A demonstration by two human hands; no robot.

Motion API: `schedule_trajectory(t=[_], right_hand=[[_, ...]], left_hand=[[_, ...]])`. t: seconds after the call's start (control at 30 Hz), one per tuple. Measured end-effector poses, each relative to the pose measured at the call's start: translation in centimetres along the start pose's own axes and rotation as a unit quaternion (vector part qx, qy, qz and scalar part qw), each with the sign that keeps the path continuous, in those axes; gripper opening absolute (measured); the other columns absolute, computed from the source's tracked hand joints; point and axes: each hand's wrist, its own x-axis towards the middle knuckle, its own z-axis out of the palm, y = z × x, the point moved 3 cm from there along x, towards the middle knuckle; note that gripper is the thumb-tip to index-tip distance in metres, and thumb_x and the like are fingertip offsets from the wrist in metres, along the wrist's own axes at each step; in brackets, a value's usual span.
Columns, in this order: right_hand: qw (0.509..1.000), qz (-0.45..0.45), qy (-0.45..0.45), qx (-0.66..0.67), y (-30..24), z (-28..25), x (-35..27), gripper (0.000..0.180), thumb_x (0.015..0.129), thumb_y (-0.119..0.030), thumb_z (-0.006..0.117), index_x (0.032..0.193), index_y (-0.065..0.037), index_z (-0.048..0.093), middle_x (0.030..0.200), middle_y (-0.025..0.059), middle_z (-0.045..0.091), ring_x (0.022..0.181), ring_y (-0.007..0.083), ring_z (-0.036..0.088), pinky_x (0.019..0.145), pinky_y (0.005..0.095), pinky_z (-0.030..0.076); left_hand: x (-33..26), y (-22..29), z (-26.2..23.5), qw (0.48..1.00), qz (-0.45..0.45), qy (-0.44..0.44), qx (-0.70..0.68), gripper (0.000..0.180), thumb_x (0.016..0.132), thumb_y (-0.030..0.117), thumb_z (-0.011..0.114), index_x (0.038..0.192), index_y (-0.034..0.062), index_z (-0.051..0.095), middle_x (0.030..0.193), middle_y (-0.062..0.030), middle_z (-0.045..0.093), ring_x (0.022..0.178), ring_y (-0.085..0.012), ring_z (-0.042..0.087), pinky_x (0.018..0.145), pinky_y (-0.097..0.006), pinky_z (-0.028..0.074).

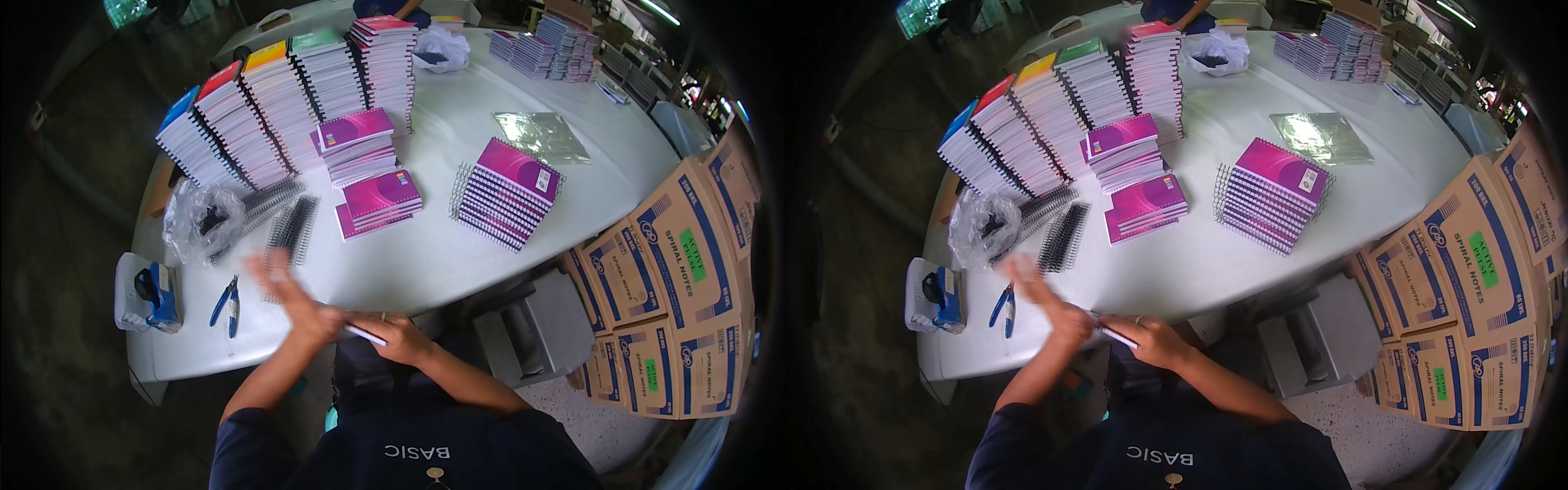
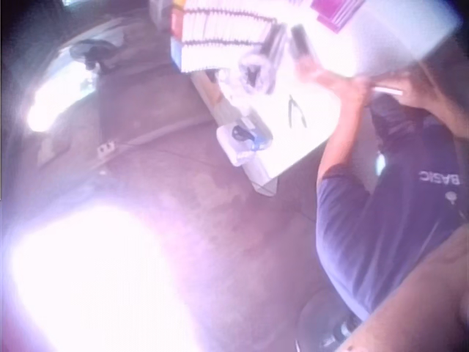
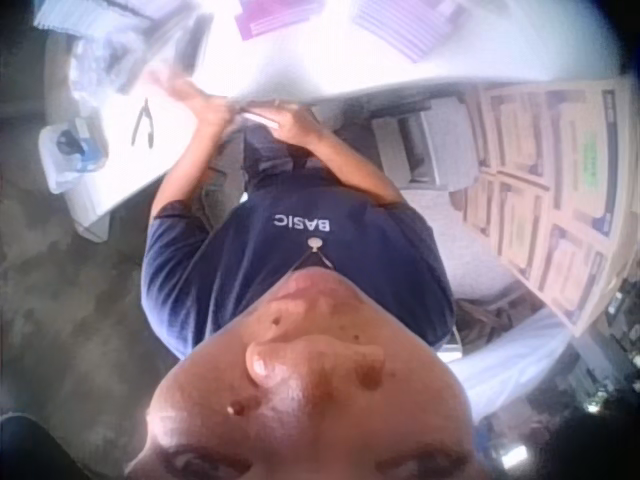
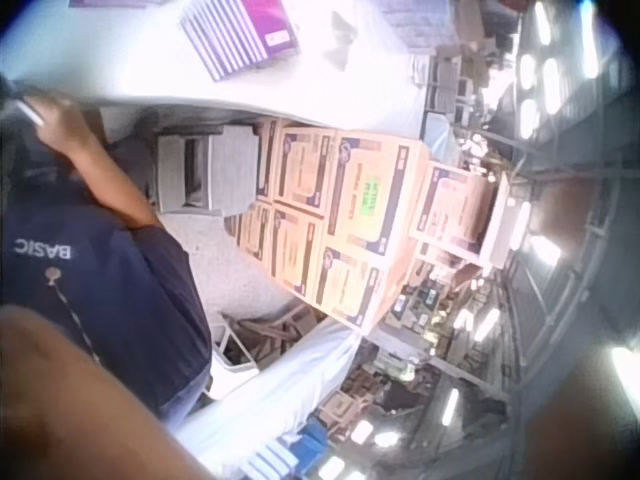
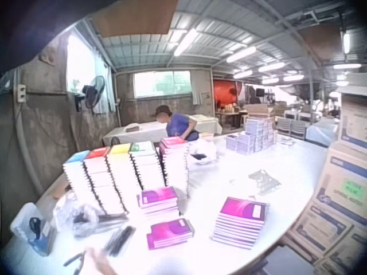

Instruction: The person threads spiral coils into stacks of paper and covers to bind notebooks.

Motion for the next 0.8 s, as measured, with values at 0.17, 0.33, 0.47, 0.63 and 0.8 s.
schedule_trajectory(t=[0.17,0.33,0.47,0.63,0.8], right_hand=[[0.999,0.029,0.004,-0.023,1.0,-1.8,-0.4,0.047,0.074,0.006,0.059,0.120,-0.007,0.058,0.111,0.0144,0.063,0.099,0.0309,0.062,0.084,0.0371,0.050],[0.995,0.075,-0.053,-0.044,1.7,0.9,0.1,0.040,0.076,-0.001,0.061,0.115,-0.006,0.060,0.108,0.0142,0.064,0.093,0.0316,0.064,0.080,0.0380,0.051],[0.995,0.079,-0.016,0.059,2.8,-1.2,1.3,0.039,0.077,-0.006,0.062,0.116,-0.005,0.059,0.105,0.0163,0.065,0.094,0.0292,0.065,0.080,0.0347,0.051],[0.987,0.098,-0.072,0.104,3.7,-0.3,1.2,0.039,0.077,0.004,0.057,0.114,-0.005,0.060,0.102,0.0162,0.066,0.094,0.0252,0.066,0.080,0.0313,0.050],[0.988,0.104,0.021,0.113,3.4,-0.9,2.7,0.032,0.079,0.001,0.058,0.111,-0.003,0.061,0.093,0.0172,0.066,0.081,0.0223,0.065,0.072,0.0304,0.050]], left_hand=[[-4.2,3.7,1.0,0.964,0.232,-0.041,-0.126,0.103,0.076,0.073,0.047,0.137,-0.0074,0.027,0.138,-0.0364,0.024,0.133,-0.0524,0.013,0.103,-0.067,0.007],[1.8,0.7,0.8,0.993,-0.060,0.080,-0.064,0.101,0.076,0.076,0.043,0.137,-0.0033,0.032,0.140,-0.0305,0.026,0.134,-0.0488,0.017,0.105,-0.063,0.008],[-3.8,3.2,3.0,0.979,0.124,-0.076,-0.144,0.096,0.074,0.071,0.052,0.136,0.0007,0.035,0.138,-0.0258,0.032,0.128,-0.0524,0.024,0.101,-0.064,0.017],[5.3,1.3,1.1,0.996,-0.063,0.060,0.000,0.090,0.080,0.069,0.046,0.136,-0.0012,0.035,0.142,-0.0283,0.025,0.129,-0.0540,0.022,0.102,-0.066,0.012],[-3.1,3.5,2.4,0.994,0.056,-0.071,-0.061,0.085,0.081,0.061,0.051,0.137,-0.0008,0.035,0.143,-0.0271,0.027,0.134,-0.0487,0.019,0.104,-0.061,0.017]])
